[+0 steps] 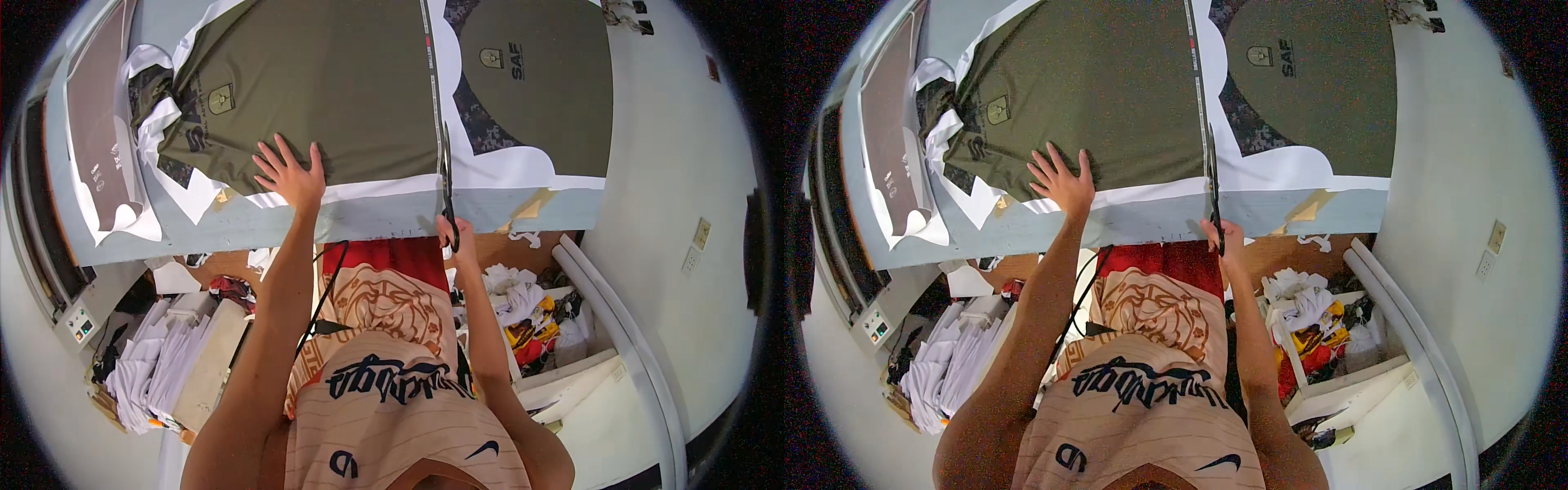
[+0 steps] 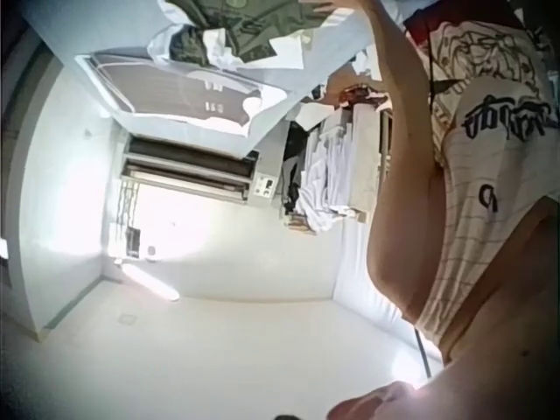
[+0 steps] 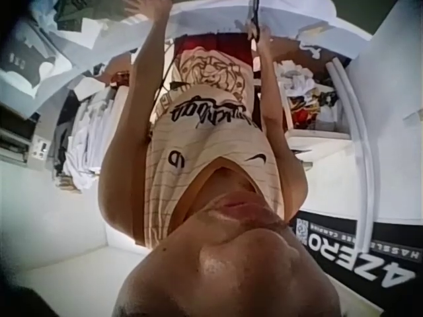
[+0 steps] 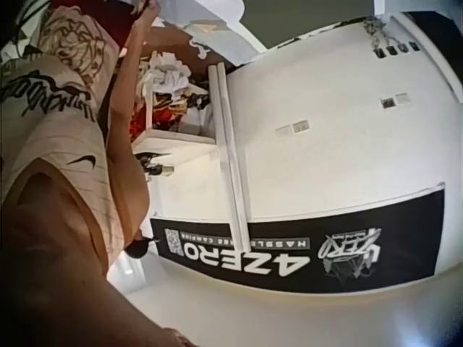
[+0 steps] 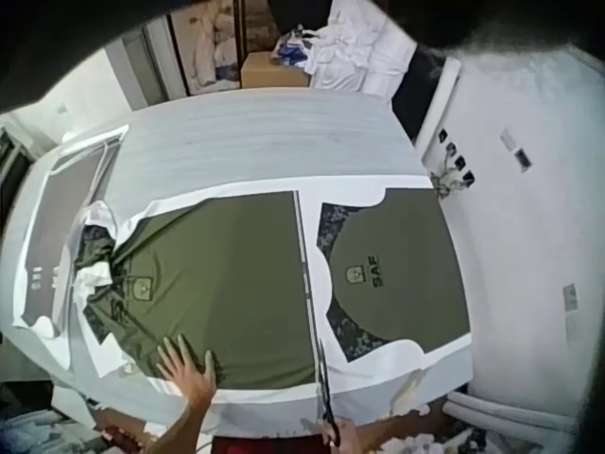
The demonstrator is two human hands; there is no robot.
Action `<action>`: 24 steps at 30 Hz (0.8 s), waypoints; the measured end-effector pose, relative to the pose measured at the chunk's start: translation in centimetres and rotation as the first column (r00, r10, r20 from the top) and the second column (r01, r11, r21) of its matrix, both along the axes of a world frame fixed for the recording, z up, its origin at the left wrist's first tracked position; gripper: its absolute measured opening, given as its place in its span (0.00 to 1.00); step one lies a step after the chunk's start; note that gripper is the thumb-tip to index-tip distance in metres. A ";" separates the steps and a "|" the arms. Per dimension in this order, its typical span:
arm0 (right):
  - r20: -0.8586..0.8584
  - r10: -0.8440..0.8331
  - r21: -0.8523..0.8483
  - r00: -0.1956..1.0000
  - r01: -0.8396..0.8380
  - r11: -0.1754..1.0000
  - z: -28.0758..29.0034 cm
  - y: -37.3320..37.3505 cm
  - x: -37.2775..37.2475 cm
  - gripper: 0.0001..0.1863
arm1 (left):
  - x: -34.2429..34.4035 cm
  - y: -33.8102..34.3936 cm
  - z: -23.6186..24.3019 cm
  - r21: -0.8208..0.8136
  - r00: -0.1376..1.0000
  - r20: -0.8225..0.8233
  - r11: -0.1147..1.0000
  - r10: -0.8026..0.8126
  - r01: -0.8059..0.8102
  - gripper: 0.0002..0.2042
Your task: Cutting patterns out of fabric using scissors on a production table and on the lap.
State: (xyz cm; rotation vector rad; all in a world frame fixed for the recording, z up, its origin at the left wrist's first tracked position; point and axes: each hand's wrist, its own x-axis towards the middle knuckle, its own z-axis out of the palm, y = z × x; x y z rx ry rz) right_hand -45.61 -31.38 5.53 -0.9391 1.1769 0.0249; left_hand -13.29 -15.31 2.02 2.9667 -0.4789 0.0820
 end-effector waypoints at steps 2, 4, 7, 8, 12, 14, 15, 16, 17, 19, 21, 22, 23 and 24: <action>-0.018 -0.004 -0.032 1.000 0.003 0.999 0.0 0.2 0.1 0.23 | 0.1 0.1 -0.2 0.017 1.000 0.004 1.000 0.005 -0.006 0.41; -0.028 0.015 -0.018 0.999 -0.015 1.000 0.0 0.1 0.2 0.23 | 0.1 0.2 -0.3 0.034 1.000 0.015 0.999 0.013 -0.014 0.41; -0.002 0.044 -0.010 0.999 -0.044 0.999 0.1 -0.1 0.4 0.23 | 0.1 0.3 -0.3 0.038 1.000 0.012 0.999 0.010 -0.010 0.41; 0.031 0.055 -0.015 0.998 -0.054 0.998 0.0 -0.2 0.5 0.23 | 0.2 0.3 -0.3 0.037 1.000 0.013 0.999 0.011 -0.012 0.41; 0.084 0.095 0.009 0.992 -0.096 0.995 -1.0 -1.5 0.8 0.25 | -0.1 0.0 -0.2 0.003 1.000 -0.015 1.000 0.011 -0.011 0.41; 0.092 0.085 0.003 0.992 -0.085 0.996 -0.6 -1.3 1.5 0.25 | 0.0 0.5 -0.3 0.016 1.000 -0.011 1.000 0.015 -0.015 0.41; 0.096 0.071 -0.009 0.993 -0.070 0.997 -0.5 -1.2 1.5 0.25 | -0.1 0.5 -0.3 0.024 1.000 -0.010 1.000 0.015 -0.015 0.41; 0.093 0.071 -0.008 0.993 -0.070 0.997 -0.4 -1.2 1.6 0.25 | -0.2 0.3 -0.3 0.024 1.000 -0.013 1.000 0.015 -0.015 0.41; 0.065 0.018 0.005 0.998 -0.018 1.000 -0.3 -1.1 1.6 0.25 | -0.2 0.1 -0.4 0.016 1.000 -0.014 1.000 0.013 -0.012 0.41; 0.037 -0.029 0.023 0.999 0.029 0.999 0.2 -0.9 2.2 0.25 | -0.1 0.2 -0.3 0.014 1.000 -0.013 1.000 0.016 -0.016 0.41; 0.007 -0.046 -0.034 0.999 0.047 0.998 0.8 -1.1 2.5 0.24 | -0.1 0.3 -0.3 0.011 1.000 -0.008 1.000 0.010 -0.010 0.41; 0.004 -0.045 -0.032 0.999 0.045 0.998 0.9 -1.2 2.7 0.24 | -0.1 0.4 -0.3 0.013 1.000 -0.010 1.000 0.011 -0.011 0.41; -0.016 -0.037 -0.038 0.999 0.037 0.999 1.0 -1.3 3.0 0.24 | -0.1 0.5 -0.4 0.013 1.000 -0.008 1.000 0.013 -0.013 0.41; -0.035 -0.031 -0.046 0.999 0.029 0.998 0.8 -1.5 3.0 0.24 | 0.0 0.4 -0.4 0.010 1.000 -0.006 1.000 0.013 -0.013 0.41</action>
